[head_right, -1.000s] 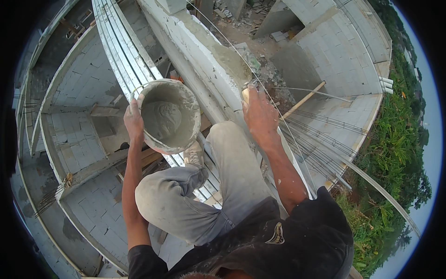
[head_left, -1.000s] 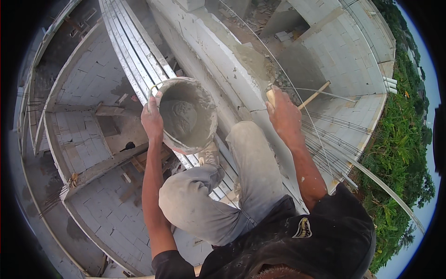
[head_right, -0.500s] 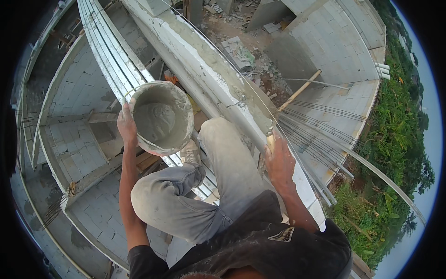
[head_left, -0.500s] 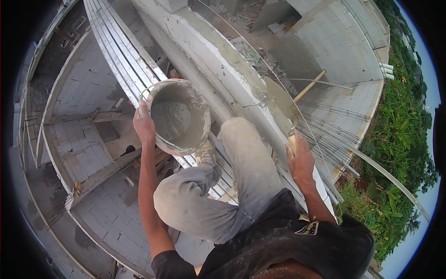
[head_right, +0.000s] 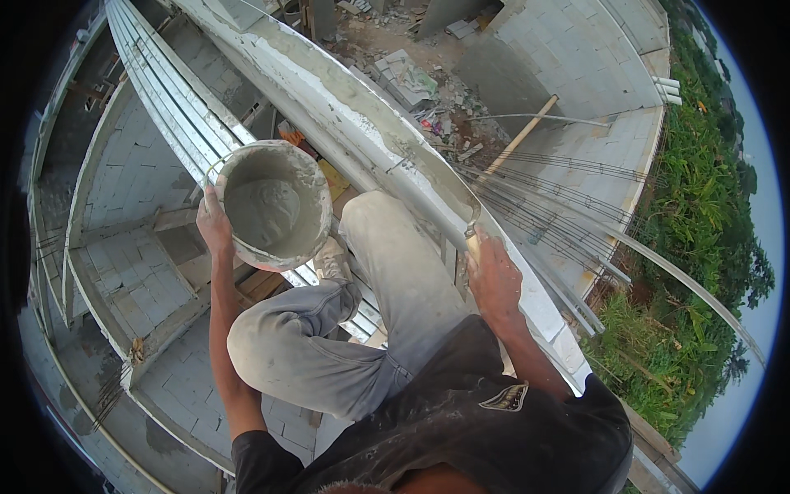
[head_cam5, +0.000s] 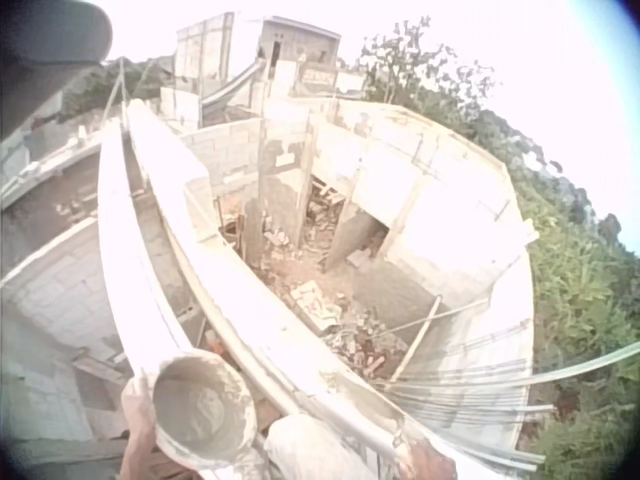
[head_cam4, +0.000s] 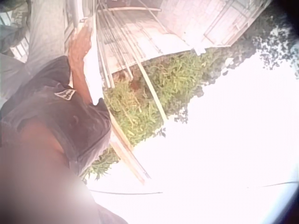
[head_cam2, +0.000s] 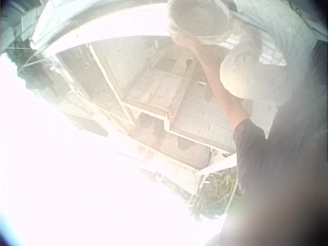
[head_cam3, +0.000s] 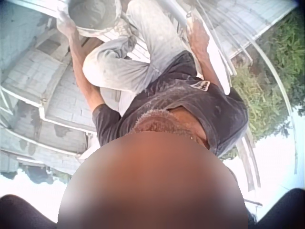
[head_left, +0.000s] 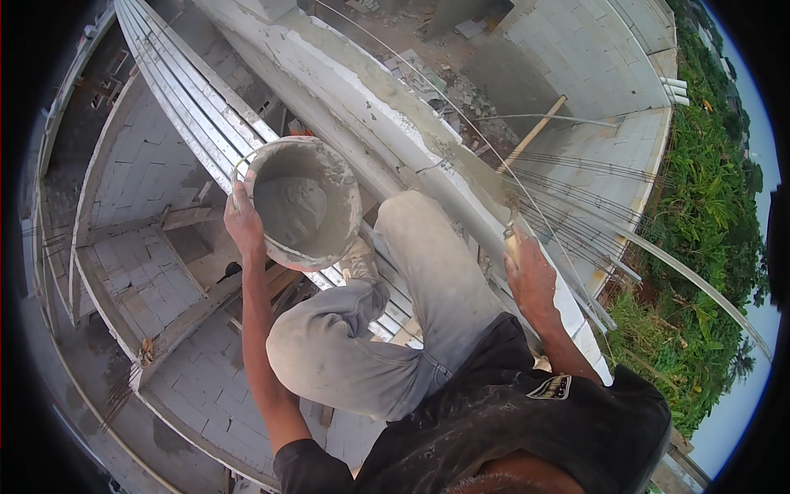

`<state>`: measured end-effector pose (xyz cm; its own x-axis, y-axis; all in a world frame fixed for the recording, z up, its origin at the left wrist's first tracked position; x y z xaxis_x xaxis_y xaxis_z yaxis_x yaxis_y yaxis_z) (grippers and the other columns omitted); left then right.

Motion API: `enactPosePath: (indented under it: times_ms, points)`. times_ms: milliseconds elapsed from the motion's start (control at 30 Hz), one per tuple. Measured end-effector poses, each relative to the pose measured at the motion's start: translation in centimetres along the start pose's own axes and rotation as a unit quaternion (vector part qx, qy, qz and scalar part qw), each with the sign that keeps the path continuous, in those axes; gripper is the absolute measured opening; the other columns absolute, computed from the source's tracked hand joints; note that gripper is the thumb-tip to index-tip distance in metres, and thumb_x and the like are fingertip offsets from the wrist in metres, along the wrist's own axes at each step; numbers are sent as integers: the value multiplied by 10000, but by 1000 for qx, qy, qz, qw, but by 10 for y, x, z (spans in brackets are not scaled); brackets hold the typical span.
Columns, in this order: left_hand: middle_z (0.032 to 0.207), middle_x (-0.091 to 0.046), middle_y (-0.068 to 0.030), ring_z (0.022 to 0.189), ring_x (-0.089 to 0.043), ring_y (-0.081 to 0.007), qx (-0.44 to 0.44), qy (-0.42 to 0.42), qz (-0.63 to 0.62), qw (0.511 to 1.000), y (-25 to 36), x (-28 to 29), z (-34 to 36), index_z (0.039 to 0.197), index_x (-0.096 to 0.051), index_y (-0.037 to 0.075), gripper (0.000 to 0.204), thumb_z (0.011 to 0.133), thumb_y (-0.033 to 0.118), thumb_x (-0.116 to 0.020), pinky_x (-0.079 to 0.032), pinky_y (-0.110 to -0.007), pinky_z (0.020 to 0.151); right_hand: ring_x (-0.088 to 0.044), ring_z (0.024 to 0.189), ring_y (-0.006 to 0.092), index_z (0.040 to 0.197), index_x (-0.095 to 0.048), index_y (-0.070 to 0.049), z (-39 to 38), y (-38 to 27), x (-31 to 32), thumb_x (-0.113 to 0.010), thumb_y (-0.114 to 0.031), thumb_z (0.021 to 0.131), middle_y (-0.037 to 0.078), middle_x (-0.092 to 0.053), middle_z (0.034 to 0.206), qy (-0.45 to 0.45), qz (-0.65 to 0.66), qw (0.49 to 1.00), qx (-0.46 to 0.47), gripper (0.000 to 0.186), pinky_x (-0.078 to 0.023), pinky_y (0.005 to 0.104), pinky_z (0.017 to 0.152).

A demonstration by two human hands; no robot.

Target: The person applies mortar from a bucket onto a wall with a trowel, then lays concrete blocks onto the mortar by hand.

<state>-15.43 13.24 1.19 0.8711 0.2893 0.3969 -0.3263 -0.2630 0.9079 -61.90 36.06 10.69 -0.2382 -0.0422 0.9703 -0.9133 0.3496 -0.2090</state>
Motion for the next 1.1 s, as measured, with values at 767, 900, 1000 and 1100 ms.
enactPosePath:
  times_ms: [767, 900, 1000, 1100]
  points:
    - [908, -647, -44, 821, -549, -116, 58, -41, -32, 997, -47, 38, 27, 1115, -664, -30, 496, 1003, 427, -506, -458, -282, 725, -645, 985, 302, 1132, -571, -70, 107, -301, -201, -652, -90, 801, 181, -592, 1101, -165, -94, 929, 318, 341, -491, 439, 824]
    - [910, -643, -50, 820, -546, -117, 93, -36, -97, 990, -45, 35, 18, 1098, -667, -29, 477, 998, 416, -527, -452, -284, 740, -633, 994, 299, 1088, -597, -69, 116, -290, -197, -651, -77, 792, 164, -599, 1108, -233, -115, 916, 306, 301, -466, 441, 865]
    - [946, -651, -51, 821, -557, -106, 81, -19, -87, 993, -33, 37, 19, 1112, -666, -29, 468, 996, 405, -537, -459, -276, 738, -625, 987, 292, 1044, -618, -79, 121, -270, -188, -657, -84, 786, 157, -588, 1101, -186, -151, 918, 318, 261, -459, 429, 866]
    - [979, -658, -52, 819, -568, -95, 81, -12, -63, 995, -38, 39, 24, 1124, -663, -32, 466, 994, 399, -545, -467, -264, 724, -622, 962, 285, 1039, -617, -71, 132, -262, -181, -663, -94, 782, 156, -569, 1085, -84, -170, 915, 357, 262, -470, 420, 820]
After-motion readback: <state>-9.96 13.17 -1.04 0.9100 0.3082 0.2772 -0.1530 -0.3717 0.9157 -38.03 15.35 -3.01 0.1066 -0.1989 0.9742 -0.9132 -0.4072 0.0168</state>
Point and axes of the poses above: each hand's wrist, its own z-axis towards the middle knuckle, its own x-axis out of the back of the hand, y = z × x, the point moved 10 cm from there along z, towards the middle knuckle
